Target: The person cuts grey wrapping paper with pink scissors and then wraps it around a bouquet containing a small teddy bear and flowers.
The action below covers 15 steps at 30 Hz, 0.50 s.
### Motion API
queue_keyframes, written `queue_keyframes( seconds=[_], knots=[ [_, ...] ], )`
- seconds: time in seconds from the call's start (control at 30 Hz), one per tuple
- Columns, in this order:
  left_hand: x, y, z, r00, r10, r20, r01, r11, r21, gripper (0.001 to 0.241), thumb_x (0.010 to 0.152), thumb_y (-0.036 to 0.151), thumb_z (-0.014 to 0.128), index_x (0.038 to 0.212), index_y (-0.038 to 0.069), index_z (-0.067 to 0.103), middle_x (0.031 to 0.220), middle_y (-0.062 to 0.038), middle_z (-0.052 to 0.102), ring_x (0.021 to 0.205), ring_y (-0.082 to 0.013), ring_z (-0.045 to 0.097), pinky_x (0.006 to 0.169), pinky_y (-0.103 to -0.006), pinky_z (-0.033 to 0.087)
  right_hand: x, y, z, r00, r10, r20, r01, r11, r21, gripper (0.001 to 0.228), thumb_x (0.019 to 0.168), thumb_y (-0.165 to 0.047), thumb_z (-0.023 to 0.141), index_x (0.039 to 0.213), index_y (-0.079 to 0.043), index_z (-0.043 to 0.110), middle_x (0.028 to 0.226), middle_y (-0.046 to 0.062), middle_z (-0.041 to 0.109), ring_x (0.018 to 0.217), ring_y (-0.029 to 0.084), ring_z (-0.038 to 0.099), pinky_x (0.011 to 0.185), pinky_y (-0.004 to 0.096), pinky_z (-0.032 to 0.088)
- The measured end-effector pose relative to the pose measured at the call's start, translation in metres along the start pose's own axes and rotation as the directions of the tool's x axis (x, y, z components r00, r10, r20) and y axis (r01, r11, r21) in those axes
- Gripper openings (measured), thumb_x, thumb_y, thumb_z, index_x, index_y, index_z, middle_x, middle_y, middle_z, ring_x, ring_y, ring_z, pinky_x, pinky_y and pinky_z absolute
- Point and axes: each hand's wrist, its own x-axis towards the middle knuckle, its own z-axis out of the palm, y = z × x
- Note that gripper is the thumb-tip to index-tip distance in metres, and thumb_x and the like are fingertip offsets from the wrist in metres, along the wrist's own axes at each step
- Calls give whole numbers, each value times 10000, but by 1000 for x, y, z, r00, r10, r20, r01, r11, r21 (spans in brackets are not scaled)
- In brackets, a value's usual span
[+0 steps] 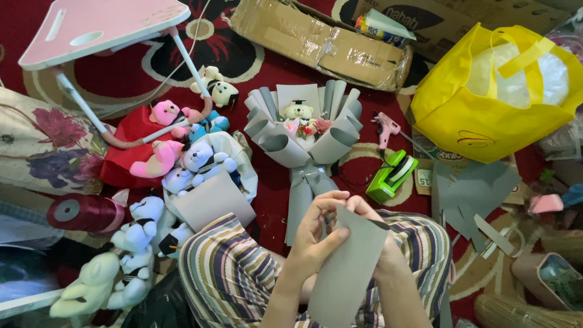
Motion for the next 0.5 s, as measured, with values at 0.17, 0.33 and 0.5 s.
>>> queue_keyframes(
  seconds=[0.17,0.33,0.5],
  knots=[
    [3,4,-7,996,-18,92,23,998,-58,166,960,256,648,1066,131,619,1373,-102,553,1316,-222,513,1093,-377,418,3,-2,-1,995,-33,-96,18,988,-150,219,820,-113,679,1024,-61,617,1025,142,681,847,217,655,697,290,517],
    [5,7,-11,996,-42,77,43,999,-12,136,961,289,639,960,156,609,1319,-79,566,1249,-175,515,1012,-321,416,6,-3,-3,985,-51,-163,7,965,-264,193,808,-125,632,984,-51,659,1040,152,698,885,245,655,744,322,510],
    [2,-5,-20,999,50,-5,-50,998,27,50,972,173,637,982,137,604,1150,-65,629,1126,-197,599,1002,-348,468,3,-7,-4,971,-80,-225,-11,927,-375,211,795,-136,586,944,-41,702,1055,161,715,923,273,655,791,354,502]
  ],
)
